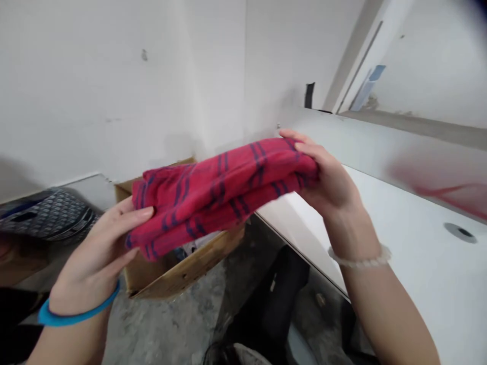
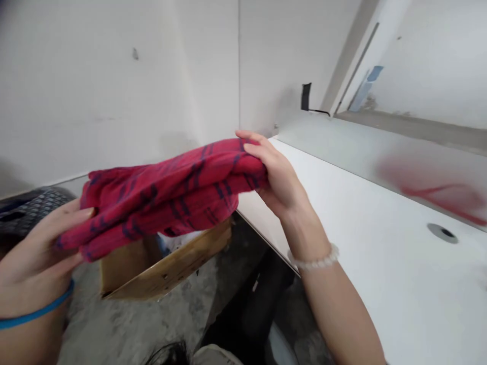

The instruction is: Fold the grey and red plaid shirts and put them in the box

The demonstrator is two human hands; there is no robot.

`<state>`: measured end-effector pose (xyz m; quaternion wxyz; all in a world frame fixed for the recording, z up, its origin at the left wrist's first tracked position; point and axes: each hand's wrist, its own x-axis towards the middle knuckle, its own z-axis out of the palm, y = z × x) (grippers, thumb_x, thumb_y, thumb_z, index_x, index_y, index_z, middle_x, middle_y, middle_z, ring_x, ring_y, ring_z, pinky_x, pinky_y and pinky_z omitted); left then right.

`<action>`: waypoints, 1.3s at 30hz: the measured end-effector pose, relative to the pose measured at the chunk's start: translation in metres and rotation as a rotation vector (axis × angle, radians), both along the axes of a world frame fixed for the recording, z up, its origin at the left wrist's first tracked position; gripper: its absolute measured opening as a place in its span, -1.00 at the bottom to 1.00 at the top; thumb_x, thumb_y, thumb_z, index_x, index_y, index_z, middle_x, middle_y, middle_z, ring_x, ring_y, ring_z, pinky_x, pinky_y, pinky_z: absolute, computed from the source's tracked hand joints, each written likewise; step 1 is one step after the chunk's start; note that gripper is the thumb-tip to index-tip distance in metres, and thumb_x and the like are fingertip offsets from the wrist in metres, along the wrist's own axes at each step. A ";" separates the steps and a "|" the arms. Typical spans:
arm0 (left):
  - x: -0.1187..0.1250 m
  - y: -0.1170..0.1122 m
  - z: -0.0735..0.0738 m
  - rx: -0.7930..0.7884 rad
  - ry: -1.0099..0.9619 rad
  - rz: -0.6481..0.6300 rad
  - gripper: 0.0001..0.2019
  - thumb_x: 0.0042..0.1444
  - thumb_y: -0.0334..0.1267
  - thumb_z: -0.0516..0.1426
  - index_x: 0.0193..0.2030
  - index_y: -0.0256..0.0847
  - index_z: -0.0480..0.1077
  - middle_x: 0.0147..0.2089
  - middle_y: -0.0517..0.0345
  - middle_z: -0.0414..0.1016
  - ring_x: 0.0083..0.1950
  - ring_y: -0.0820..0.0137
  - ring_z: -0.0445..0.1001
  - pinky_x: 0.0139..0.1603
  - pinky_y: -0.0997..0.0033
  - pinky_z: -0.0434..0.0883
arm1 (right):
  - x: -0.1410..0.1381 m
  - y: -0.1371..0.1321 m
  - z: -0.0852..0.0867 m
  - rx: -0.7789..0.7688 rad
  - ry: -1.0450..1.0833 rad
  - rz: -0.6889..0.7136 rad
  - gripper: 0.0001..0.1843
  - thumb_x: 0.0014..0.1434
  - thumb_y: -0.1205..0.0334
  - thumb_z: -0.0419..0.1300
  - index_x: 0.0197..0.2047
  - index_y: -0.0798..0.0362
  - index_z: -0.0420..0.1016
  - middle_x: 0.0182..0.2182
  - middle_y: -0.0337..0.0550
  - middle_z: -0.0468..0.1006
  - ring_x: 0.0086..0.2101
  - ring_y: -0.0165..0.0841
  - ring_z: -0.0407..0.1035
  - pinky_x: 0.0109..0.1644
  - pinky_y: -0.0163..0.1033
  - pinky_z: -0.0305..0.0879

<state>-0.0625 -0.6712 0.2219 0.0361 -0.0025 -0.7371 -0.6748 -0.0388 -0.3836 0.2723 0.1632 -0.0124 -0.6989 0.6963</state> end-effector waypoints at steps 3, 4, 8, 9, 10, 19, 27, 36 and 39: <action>-0.025 -0.030 0.001 0.091 0.045 0.005 -0.59 -0.19 -0.08 0.26 -0.14 -0.11 0.47 -0.24 0.25 0.60 0.00 0.09 0.47 0.05 -0.01 0.44 | -0.070 -0.041 -0.006 0.065 0.076 0.141 -0.56 0.26 0.27 -0.06 0.17 0.14 0.31 -0.14 -0.20 0.53 -0.25 -0.45 0.42 -0.19 -0.35 0.35; -0.035 -0.041 -0.005 0.090 0.070 0.028 -0.60 -0.18 -0.10 0.27 -0.13 -0.11 0.46 -0.22 0.26 0.60 -0.02 0.13 0.48 0.08 0.02 0.42 | -0.091 -0.054 -0.015 0.069 0.107 0.183 -0.56 0.25 0.29 -0.06 0.16 0.14 0.31 -0.13 -0.20 0.53 -0.24 -0.45 0.42 -0.17 -0.35 0.36; -0.066 -0.080 -0.062 -0.092 0.058 0.020 -0.56 -0.18 -0.10 0.29 -0.11 -0.17 0.44 -0.10 0.14 0.58 -0.02 0.19 0.49 0.12 0.14 0.37 | -0.154 -0.086 -0.085 0.054 0.029 0.387 -0.57 0.18 0.32 -0.03 0.11 0.07 0.35 -0.19 -0.22 0.54 -0.30 -0.43 0.45 -0.22 -0.31 0.41; -0.069 -0.089 -0.083 -0.170 0.022 0.012 -0.52 -0.21 -0.08 0.30 -0.09 -0.17 0.44 -0.10 0.09 0.58 -0.02 0.16 0.49 0.10 0.14 0.37 | -0.162 -0.088 -0.108 0.088 -0.077 0.423 -0.56 0.16 0.31 0.00 0.11 0.06 0.35 -0.23 -0.21 0.55 -0.35 -0.42 0.45 -0.27 -0.29 0.42; -0.068 -0.098 -0.105 -0.256 -0.013 0.024 -0.48 -0.24 -0.07 0.31 -0.07 -0.17 0.43 -0.11 0.03 0.59 -0.01 0.10 0.49 0.09 0.12 0.37 | -0.168 -0.087 -0.132 0.142 -0.202 0.442 -0.55 0.13 0.30 0.03 0.11 0.07 0.35 -0.27 -0.20 0.56 -0.41 -0.41 0.45 -0.33 -0.28 0.43; -0.017 -0.116 -0.206 -0.987 0.119 0.044 -0.61 0.06 -0.04 0.05 -0.04 -0.17 0.43 -0.01 -0.15 0.53 0.17 -0.05 0.36 0.18 -0.06 0.25 | -0.116 -0.035 -0.205 0.406 -0.301 0.485 -0.71 0.02 0.23 0.23 -0.14 0.05 0.53 -0.23 -0.15 0.57 -0.34 -0.38 0.45 -0.26 -0.27 0.41; -0.036 0.044 -0.164 -0.849 0.576 -0.361 -0.70 0.21 -0.25 0.00 0.04 -0.11 0.42 0.23 0.03 0.35 0.36 0.15 0.11 0.29 -0.01 0.20 | 0.021 0.083 -0.211 0.213 -0.177 -0.319 -0.66 0.08 -0.03 0.18 -0.22 0.05 0.54 -0.25 -0.07 0.58 -0.29 -0.22 0.47 -0.03 -0.03 0.35; -0.013 0.184 -0.171 -0.709 1.124 -0.822 -0.69 0.21 -0.36 0.00 0.05 -0.06 0.38 0.16 0.11 0.43 0.31 0.20 0.22 0.24 0.05 0.29 | 0.304 0.198 -0.243 0.120 -0.260 -1.343 -0.79 -0.10 0.02 0.23 -0.46 -0.02 0.52 -0.42 -0.07 0.53 -0.37 -0.25 0.39 -0.12 -0.10 0.32; 0.001 0.244 -0.177 -0.637 1.323 -0.978 -0.66 0.21 -0.36 0.01 0.11 -0.10 0.34 0.15 0.09 0.44 0.28 0.20 0.27 0.29 0.05 0.21 | 0.357 0.208 -0.241 0.275 -0.352 -1.485 -0.79 -0.04 0.12 0.13 -0.43 0.05 0.51 -0.38 -0.06 0.56 -0.28 -0.23 0.42 -0.04 -0.09 0.29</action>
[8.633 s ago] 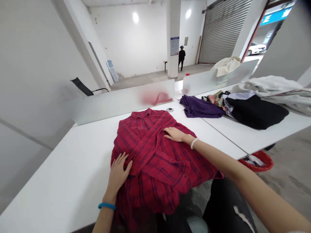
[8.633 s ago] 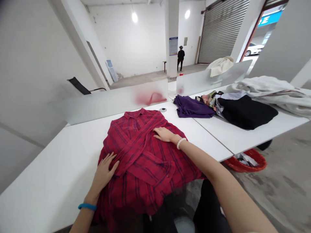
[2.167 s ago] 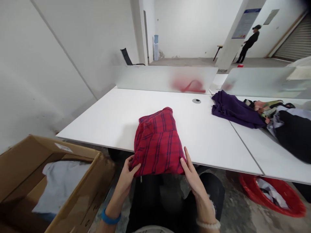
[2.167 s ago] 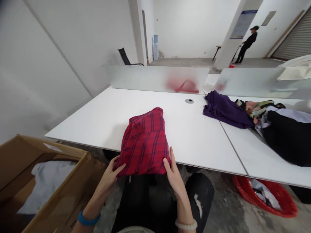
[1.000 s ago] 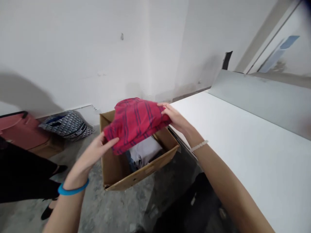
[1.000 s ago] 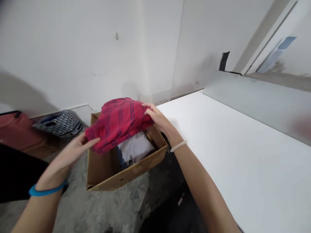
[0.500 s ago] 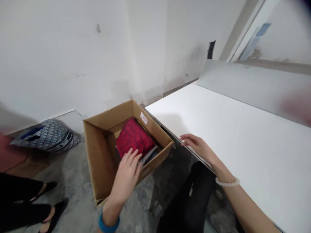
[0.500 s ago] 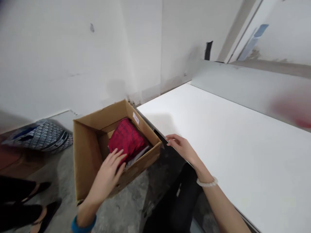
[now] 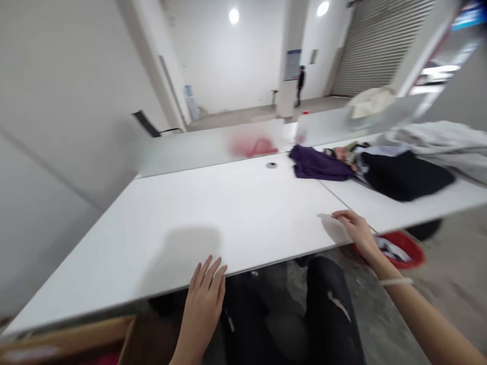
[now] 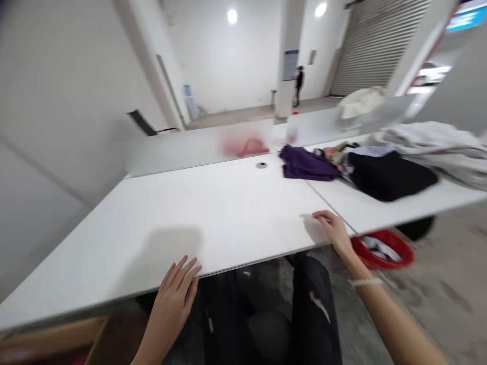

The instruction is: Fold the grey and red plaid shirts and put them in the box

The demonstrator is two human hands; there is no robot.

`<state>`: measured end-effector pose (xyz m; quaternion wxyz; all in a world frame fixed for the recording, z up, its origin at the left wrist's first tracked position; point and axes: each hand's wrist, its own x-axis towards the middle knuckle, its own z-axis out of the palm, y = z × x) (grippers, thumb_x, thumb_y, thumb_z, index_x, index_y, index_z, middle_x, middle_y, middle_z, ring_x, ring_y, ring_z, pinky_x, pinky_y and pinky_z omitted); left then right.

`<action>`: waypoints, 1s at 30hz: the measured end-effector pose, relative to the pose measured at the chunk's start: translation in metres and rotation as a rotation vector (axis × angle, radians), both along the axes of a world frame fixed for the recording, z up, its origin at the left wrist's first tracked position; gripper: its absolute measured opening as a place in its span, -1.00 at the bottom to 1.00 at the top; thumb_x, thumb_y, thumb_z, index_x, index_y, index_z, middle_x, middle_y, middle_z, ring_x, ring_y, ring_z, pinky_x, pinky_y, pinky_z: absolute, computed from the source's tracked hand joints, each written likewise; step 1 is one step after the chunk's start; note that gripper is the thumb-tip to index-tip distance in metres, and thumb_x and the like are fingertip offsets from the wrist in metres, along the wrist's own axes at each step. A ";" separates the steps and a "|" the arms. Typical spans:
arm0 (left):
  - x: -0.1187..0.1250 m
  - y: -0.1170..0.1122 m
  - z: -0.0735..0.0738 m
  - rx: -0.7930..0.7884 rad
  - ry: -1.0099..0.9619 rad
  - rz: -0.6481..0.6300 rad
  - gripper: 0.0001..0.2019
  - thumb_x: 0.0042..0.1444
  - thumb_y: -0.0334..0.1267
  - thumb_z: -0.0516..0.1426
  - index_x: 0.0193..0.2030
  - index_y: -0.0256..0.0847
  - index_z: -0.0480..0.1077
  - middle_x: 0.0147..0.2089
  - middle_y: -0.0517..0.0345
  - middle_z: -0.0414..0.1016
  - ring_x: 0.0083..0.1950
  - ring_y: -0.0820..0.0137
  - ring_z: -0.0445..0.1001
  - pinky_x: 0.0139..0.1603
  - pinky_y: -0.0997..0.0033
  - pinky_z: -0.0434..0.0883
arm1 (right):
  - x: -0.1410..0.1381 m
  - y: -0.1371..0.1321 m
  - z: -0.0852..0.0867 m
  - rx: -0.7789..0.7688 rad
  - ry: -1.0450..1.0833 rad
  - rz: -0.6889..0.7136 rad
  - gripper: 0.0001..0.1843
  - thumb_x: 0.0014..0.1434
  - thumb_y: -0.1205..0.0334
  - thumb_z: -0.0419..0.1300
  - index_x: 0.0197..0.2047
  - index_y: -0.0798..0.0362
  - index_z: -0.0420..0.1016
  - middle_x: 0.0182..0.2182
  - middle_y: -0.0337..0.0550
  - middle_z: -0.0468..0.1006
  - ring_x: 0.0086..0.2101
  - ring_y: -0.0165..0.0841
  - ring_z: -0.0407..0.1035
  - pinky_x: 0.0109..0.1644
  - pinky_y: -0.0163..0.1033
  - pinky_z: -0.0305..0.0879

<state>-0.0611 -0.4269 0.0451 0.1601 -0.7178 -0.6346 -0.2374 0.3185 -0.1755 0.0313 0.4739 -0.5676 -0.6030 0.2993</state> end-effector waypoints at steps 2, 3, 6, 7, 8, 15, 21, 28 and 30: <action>0.013 0.041 -0.005 0.020 0.042 -0.103 -0.64 0.23 -0.34 0.00 0.15 -0.15 0.30 0.14 0.06 0.45 0.25 0.22 0.30 0.29 0.07 0.20 | 0.026 0.009 0.000 0.031 -0.100 -0.062 -0.78 0.02 0.20 0.05 -0.38 0.08 0.50 -0.34 -0.05 0.58 -0.25 -0.24 0.44 -0.04 -0.12 0.30; 0.020 0.061 -0.008 0.028 0.053 -0.136 -0.64 0.24 -0.33 -0.01 0.17 -0.17 0.28 0.14 0.05 0.44 0.25 0.22 0.31 0.29 0.07 0.20 | 0.036 0.014 -0.001 0.035 -0.153 -0.081 -0.77 0.04 0.24 0.02 -0.35 0.09 0.49 -0.32 -0.04 0.58 -0.25 -0.25 0.45 -0.06 -0.14 0.31; 0.045 0.113 -0.021 0.016 0.051 -0.190 -0.64 0.27 -0.27 -0.03 0.18 -0.21 0.28 0.17 0.01 0.42 0.28 0.17 0.27 0.29 0.01 0.20 | 0.060 0.031 -0.003 0.025 -0.290 -0.139 -0.77 0.07 0.33 0.02 -0.32 0.12 0.50 -0.31 -0.04 0.59 -0.29 -0.28 0.45 -0.14 -0.20 0.33; 0.055 0.126 -0.026 -0.001 0.038 -0.205 -0.64 0.28 -0.24 -0.05 0.18 -0.22 0.28 0.18 -0.01 0.41 0.29 0.15 0.25 0.29 -0.01 0.20 | 0.066 0.038 -0.004 0.021 -0.317 -0.160 -0.79 0.07 0.35 0.04 -0.33 0.12 0.51 -0.32 -0.04 0.60 -0.31 -0.28 0.45 -0.16 -0.22 0.32; 0.064 0.138 -0.032 -0.023 0.020 -0.221 -0.64 0.29 -0.22 -0.06 0.17 -0.24 0.29 0.19 -0.02 0.40 0.30 0.15 0.24 0.28 -0.02 0.21 | 0.070 0.045 -0.004 0.019 -0.339 -0.178 -0.80 0.07 0.37 0.06 -0.34 0.12 0.51 -0.32 -0.04 0.60 -0.32 -0.29 0.45 -0.17 -0.24 0.32; 0.090 0.164 -0.060 -0.161 -0.070 -0.272 -0.63 0.29 -0.18 -0.08 0.16 -0.22 0.29 0.23 -0.03 0.36 0.31 0.19 0.23 0.27 -0.03 0.25 | 0.064 0.101 0.026 0.053 -0.517 -0.211 -0.85 0.26 0.28 0.11 -0.25 0.17 0.47 -0.32 -0.17 0.52 -0.34 -0.43 0.40 -0.18 -0.26 0.33; 0.090 0.162 -0.058 -0.144 -0.112 -0.258 -0.65 0.28 -0.19 -0.07 0.10 -0.24 0.33 0.18 -0.07 0.40 0.28 0.19 0.27 0.26 -0.04 0.26 | 0.023 0.148 0.076 0.023 -0.684 -0.150 -0.72 0.35 0.14 0.04 -0.06 0.17 0.42 -0.14 -0.12 0.46 -0.22 -0.42 0.41 -0.05 -0.19 0.34; 0.092 0.161 -0.053 -0.215 -0.147 -0.200 -0.66 0.27 -0.20 -0.06 0.09 -0.18 0.37 0.19 0.02 0.40 0.28 0.21 0.27 0.25 -0.02 0.28 | -0.005 0.177 0.084 -0.115 -0.873 -0.085 -0.71 0.29 0.11 0.12 -0.05 0.15 0.42 -0.14 -0.07 0.49 -0.18 -0.31 0.42 -0.07 -0.09 0.37; 0.093 0.161 -0.052 -0.228 -0.156 -0.191 -0.66 0.26 -0.20 -0.06 0.09 -0.17 0.37 0.20 0.03 0.39 0.28 0.22 0.27 0.26 -0.02 0.28 | -0.016 0.179 0.090 -0.076 -0.897 -0.067 -0.75 0.31 0.17 0.09 -0.08 0.16 0.44 -0.17 -0.02 0.52 -0.18 -0.28 0.42 -0.09 -0.15 0.33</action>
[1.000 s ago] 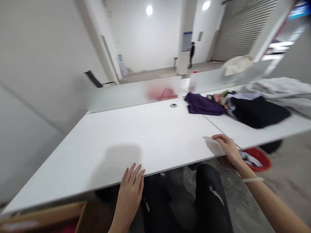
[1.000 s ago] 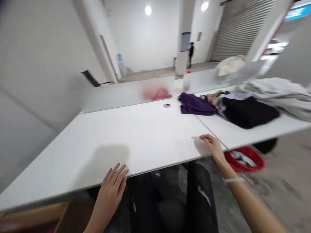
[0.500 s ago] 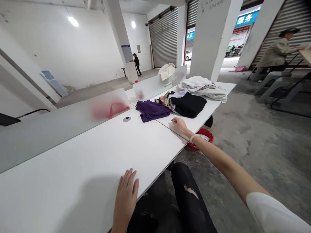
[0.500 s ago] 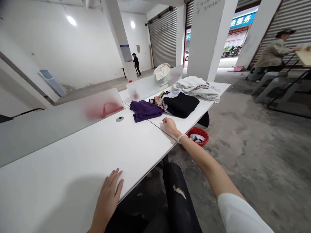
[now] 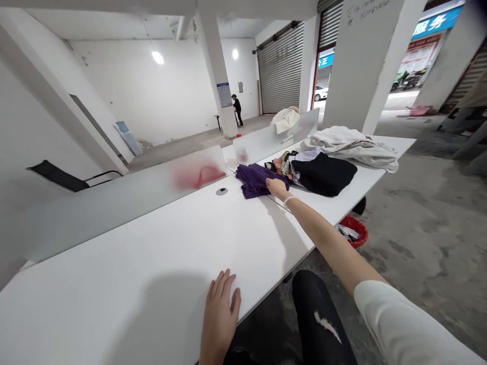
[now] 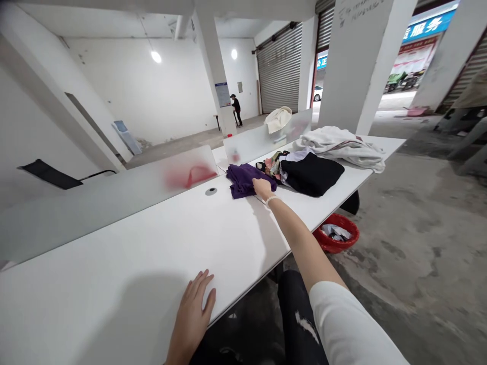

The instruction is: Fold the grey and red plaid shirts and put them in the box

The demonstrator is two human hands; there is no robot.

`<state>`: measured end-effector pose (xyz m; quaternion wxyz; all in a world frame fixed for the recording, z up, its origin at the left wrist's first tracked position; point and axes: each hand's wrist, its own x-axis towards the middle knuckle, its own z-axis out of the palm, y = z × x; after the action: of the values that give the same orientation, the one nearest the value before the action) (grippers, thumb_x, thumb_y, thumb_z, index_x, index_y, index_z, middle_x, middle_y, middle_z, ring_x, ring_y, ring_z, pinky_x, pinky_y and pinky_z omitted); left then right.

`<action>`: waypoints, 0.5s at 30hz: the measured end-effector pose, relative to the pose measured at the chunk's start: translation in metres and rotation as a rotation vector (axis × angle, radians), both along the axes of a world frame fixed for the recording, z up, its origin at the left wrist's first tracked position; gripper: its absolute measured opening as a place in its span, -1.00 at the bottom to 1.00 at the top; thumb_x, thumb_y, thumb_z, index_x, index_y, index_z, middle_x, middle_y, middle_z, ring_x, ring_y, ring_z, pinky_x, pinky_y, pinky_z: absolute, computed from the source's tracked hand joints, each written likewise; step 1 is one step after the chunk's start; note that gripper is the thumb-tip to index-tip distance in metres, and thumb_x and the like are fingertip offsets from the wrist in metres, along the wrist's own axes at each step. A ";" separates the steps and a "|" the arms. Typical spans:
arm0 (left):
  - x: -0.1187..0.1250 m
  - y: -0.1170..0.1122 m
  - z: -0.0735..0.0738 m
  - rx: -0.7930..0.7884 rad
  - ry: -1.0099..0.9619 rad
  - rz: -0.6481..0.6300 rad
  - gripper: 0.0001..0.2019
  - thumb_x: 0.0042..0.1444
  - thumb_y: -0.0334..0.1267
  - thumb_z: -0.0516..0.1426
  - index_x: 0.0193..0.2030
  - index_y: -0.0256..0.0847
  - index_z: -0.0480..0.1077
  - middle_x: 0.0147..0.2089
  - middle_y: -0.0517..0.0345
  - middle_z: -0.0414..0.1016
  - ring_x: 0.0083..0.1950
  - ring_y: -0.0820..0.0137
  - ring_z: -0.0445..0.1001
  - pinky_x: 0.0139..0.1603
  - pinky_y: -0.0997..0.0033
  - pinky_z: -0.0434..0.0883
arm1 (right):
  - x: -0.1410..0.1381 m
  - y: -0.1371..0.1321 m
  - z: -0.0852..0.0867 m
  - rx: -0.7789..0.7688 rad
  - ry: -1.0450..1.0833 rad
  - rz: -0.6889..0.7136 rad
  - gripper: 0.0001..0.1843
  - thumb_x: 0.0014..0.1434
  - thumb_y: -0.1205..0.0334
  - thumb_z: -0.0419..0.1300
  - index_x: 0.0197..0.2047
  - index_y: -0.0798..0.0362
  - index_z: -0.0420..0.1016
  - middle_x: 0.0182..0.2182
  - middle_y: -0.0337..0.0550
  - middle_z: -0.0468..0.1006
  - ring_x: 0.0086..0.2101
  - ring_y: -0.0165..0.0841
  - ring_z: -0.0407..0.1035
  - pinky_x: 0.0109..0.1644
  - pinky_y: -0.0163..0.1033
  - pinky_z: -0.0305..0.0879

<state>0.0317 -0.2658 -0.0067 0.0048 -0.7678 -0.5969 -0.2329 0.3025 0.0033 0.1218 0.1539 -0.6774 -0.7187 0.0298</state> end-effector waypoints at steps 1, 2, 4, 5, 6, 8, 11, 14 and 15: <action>0.000 0.000 0.000 -0.004 -0.001 -0.001 -0.66 0.26 -0.20 -0.06 0.08 -0.17 0.37 0.20 0.03 0.39 0.28 0.22 0.27 0.27 -0.02 0.27 | -0.008 0.000 0.006 0.026 -0.007 0.026 -0.78 0.31 0.21 0.07 -0.09 0.15 0.45 -0.19 0.01 0.53 -0.17 -0.26 0.42 -0.11 -0.19 0.30; 0.001 0.000 0.001 -0.006 -0.001 -0.002 -0.67 0.26 -0.20 -0.06 0.08 -0.18 0.37 0.20 0.03 0.39 0.28 0.22 0.27 0.27 -0.02 0.26 | -0.017 -0.002 0.014 0.060 -0.010 0.058 -0.79 0.31 0.25 0.05 -0.10 0.14 0.45 -0.19 0.02 0.54 -0.17 -0.24 0.42 -0.13 -0.22 0.26; 0.001 0.000 0.001 -0.003 0.000 -0.010 -0.67 0.27 -0.21 -0.07 0.08 -0.19 0.37 0.20 0.02 0.40 0.28 0.23 0.26 0.28 -0.02 0.25 | -0.040 -0.007 0.035 0.130 -0.010 0.125 -0.81 0.31 0.25 0.03 -0.11 0.07 0.44 -0.19 -0.01 0.55 -0.14 -0.24 0.41 -0.15 -0.28 0.20; 0.001 0.000 0.001 0.001 0.002 -0.014 -0.67 0.27 -0.21 -0.07 0.08 -0.19 0.36 0.20 0.02 0.39 0.28 0.23 0.26 0.28 -0.02 0.24 | -0.053 -0.012 0.048 0.176 -0.003 0.167 -0.81 0.31 0.22 0.03 -0.11 0.04 0.43 -0.19 -0.06 0.55 -0.14 -0.26 0.40 -0.16 -0.30 0.18; 0.002 -0.001 0.002 0.008 0.004 -0.018 -0.67 0.27 -0.21 -0.07 0.08 -0.19 0.36 0.20 0.01 0.39 0.29 0.23 0.26 0.28 -0.01 0.24 | -0.066 -0.019 0.062 0.239 0.019 0.223 -0.82 0.32 0.18 0.02 -0.13 0.03 0.41 -0.21 -0.11 0.54 -0.16 -0.28 0.39 -0.17 -0.31 0.16; 0.002 -0.001 0.002 0.023 0.008 -0.025 -0.67 0.27 -0.22 -0.07 0.09 -0.19 0.35 0.20 0.02 0.40 0.29 0.24 0.26 0.28 0.01 0.24 | -0.090 -0.037 0.091 0.434 0.127 0.375 -0.80 0.33 0.12 0.02 -0.18 0.03 0.38 -0.31 -0.20 0.51 -0.24 -0.33 0.37 -0.21 -0.33 0.15; 0.003 -0.002 0.005 0.040 0.014 -0.037 -0.68 0.27 -0.23 -0.06 0.08 -0.20 0.36 0.19 0.02 0.40 0.29 0.25 0.25 0.29 0.03 0.23 | -0.114 -0.064 0.130 0.767 0.415 0.566 -0.74 0.37 0.08 -0.04 -0.23 0.06 0.33 -0.44 -0.29 0.40 -0.38 -0.41 0.30 -0.25 -0.35 0.14; 0.005 -0.002 0.010 0.042 -0.007 -0.050 -0.67 0.27 -0.25 -0.05 0.10 -0.22 0.35 0.20 0.03 0.39 0.29 0.26 0.26 0.30 0.05 0.21 | -0.119 -0.075 0.148 0.921 0.615 0.540 -0.68 0.39 0.04 -0.11 -0.24 0.06 0.29 -0.45 -0.30 0.35 -0.41 -0.43 0.26 -0.24 -0.34 0.18; 0.006 -0.003 0.012 0.038 -0.026 -0.056 -0.67 0.26 -0.24 -0.04 0.10 -0.23 0.36 0.19 0.03 0.40 0.27 0.25 0.28 0.30 0.05 0.21 | -0.118 -0.073 0.147 0.908 0.626 0.498 -0.69 0.39 0.05 -0.12 -0.23 0.06 0.29 -0.43 -0.29 0.37 -0.40 -0.42 0.28 -0.22 -0.33 0.20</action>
<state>0.0376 -0.2687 0.0054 0.0050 -0.7809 -0.5706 -0.2542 0.1840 -0.0694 0.2690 0.6201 -0.3145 -0.7172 -0.0470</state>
